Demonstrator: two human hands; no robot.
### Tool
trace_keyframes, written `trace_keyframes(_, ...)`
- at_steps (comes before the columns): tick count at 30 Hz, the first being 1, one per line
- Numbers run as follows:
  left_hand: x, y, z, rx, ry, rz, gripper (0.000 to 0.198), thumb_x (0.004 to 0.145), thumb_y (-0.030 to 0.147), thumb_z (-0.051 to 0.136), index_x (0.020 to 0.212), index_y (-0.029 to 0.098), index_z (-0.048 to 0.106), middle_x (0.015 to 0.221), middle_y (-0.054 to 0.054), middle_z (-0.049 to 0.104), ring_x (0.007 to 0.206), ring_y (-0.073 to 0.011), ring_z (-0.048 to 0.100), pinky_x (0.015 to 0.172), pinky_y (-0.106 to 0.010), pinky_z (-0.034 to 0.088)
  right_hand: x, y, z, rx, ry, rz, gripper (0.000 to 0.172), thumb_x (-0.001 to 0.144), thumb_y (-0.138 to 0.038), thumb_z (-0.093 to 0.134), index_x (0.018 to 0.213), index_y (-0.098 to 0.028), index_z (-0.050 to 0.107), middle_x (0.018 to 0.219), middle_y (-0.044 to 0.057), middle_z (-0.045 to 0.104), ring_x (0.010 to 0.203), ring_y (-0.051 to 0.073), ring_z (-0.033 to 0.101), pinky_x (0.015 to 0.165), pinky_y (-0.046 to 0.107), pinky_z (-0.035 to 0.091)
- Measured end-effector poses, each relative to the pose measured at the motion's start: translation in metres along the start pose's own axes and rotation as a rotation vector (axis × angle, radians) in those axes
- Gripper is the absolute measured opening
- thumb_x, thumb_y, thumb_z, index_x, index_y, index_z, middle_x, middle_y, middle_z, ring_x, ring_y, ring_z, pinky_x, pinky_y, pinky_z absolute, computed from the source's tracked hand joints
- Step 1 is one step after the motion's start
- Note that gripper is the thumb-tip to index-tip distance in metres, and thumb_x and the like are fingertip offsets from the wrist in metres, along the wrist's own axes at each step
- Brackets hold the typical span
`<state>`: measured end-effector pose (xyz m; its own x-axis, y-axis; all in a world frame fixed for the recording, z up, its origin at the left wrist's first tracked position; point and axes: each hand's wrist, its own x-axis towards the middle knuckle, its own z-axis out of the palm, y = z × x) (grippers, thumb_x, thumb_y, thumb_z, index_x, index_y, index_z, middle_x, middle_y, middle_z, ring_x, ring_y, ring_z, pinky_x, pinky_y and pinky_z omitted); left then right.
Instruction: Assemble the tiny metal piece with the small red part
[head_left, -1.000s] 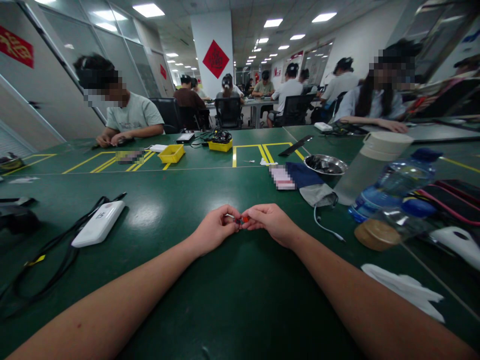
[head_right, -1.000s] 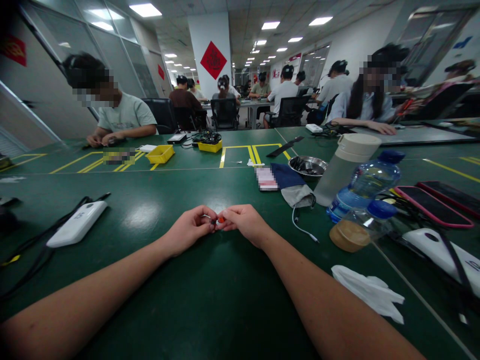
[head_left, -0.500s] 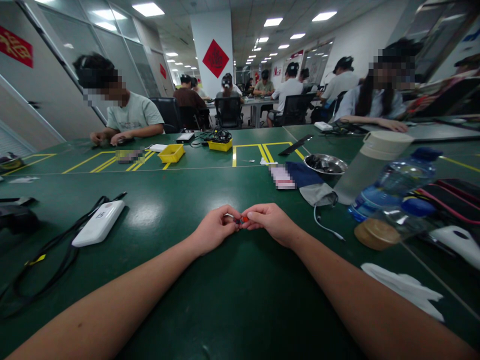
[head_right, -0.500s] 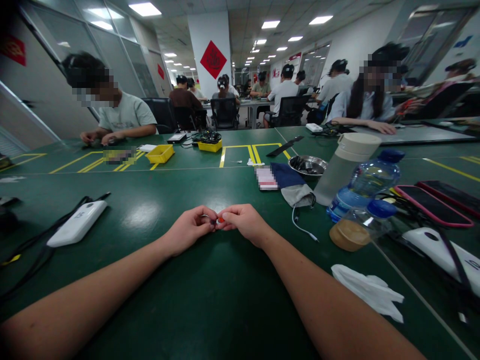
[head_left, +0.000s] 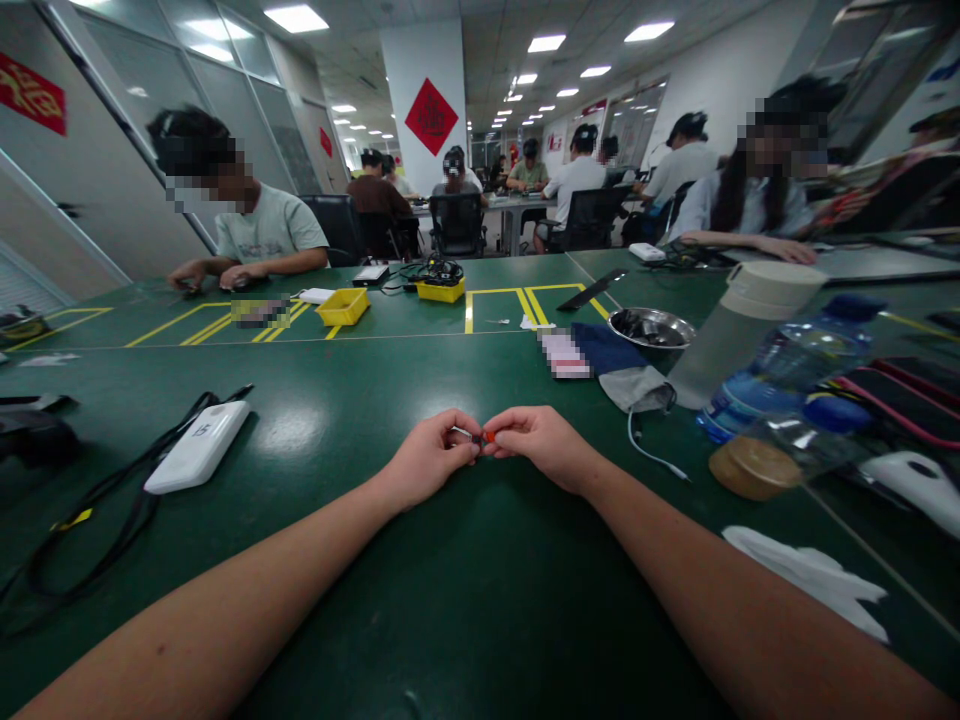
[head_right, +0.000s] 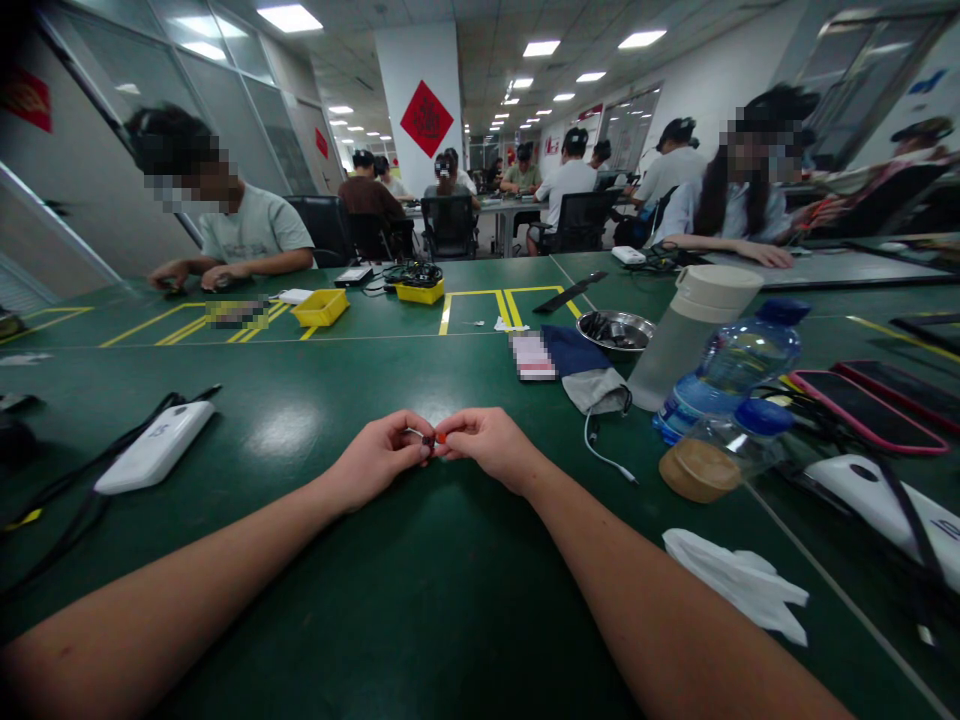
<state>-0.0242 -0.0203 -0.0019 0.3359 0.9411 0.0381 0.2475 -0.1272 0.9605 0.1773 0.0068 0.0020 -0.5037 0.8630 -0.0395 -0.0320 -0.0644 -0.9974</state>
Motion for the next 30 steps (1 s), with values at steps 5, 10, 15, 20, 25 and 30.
trace_keyframes(5, 0.0016, -0.0009, 0.0006, -0.043, 0.000, -0.006, 0.019, 0.082, 0.022, 0.065, 0.099, 0.015, 0.059, 0.084, -0.005, 0.070, 0.072, -0.0144, 0.064, 0.068, -0.028, 0.050, -0.0005, -0.0007, 0.0004, -0.049, -0.001, -0.021, 0.016, 0.074, -0.017, 0.069, 0.089, -0.012, 0.070, 0.077, 0.005, 0.073, 0.072, 0.015, 0.069, 0.073, 0.030, 0.055)
trace_keyframes(10, 0.0006, 0.0029, 0.0016, -0.122, -0.018, -0.002, 0.030, 0.087, 0.025, 0.061, 0.115, 0.016, 0.061, 0.092, -0.007, 0.069, 0.078, -0.0149, 0.064, 0.075, -0.031, 0.052, -0.0003, -0.0002, -0.0001, -0.035, -0.010, -0.027, 0.017, 0.074, -0.018, 0.070, 0.090, -0.013, 0.069, 0.078, 0.005, 0.073, 0.074, 0.015, 0.069, 0.073, 0.030, 0.054)
trace_keyframes(15, 0.0000, 0.0048, 0.0016, -0.212, -0.002, -0.016, 0.021, 0.084, 0.026, 0.065, 0.101, 0.015, 0.065, 0.089, -0.005, 0.068, 0.077, -0.0132, 0.061, 0.070, -0.026, 0.049, -0.0002, 0.0015, -0.0021, -0.021, 0.011, -0.043, 0.015, 0.072, -0.017, 0.070, 0.087, -0.014, 0.069, 0.079, 0.005, 0.073, 0.076, 0.016, 0.069, 0.078, 0.032, 0.053)
trace_keyframes(20, 0.0019, 0.0035, 0.0008, -0.293, 0.066, -0.025, 0.021, 0.081, 0.024, 0.068, 0.100, 0.016, 0.065, 0.084, -0.003, 0.068, 0.071, -0.0108, 0.058, 0.068, -0.023, 0.045, 0.0010, 0.0047, -0.0031, -0.004, -0.002, -0.043, 0.016, 0.071, -0.016, 0.072, 0.086, -0.015, 0.069, 0.082, 0.004, 0.073, 0.081, 0.016, 0.070, 0.079, 0.031, 0.052)
trace_keyframes(25, 0.0025, 0.0046, -0.0002, -0.308, 0.074, -0.073, 0.019, 0.079, 0.025, 0.070, 0.096, 0.016, 0.067, 0.085, -0.002, 0.067, 0.068, -0.0096, 0.056, 0.063, -0.022, 0.043, 0.0028, 0.0068, -0.0030, 0.037, -0.010, -0.062, 0.028, 0.068, -0.012, 0.073, 0.095, -0.016, 0.067, 0.089, 0.002, 0.071, 0.077, 0.013, 0.069, 0.078, 0.028, 0.052)
trace_keyframes(30, 0.0019, -0.0003, -0.0009, -0.357, 0.069, -0.075, 0.015, 0.079, 0.018, 0.068, 0.092, 0.016, 0.062, 0.085, -0.003, 0.069, 0.080, -0.0129, 0.065, 0.078, -0.027, 0.048, 0.0032, 0.0070, -0.0033, 0.025, 0.030, -0.065, 0.036, 0.069, -0.010, 0.071, 0.103, -0.017, 0.063, 0.092, 0.002, 0.069, 0.080, 0.015, 0.071, 0.080, 0.030, 0.054)
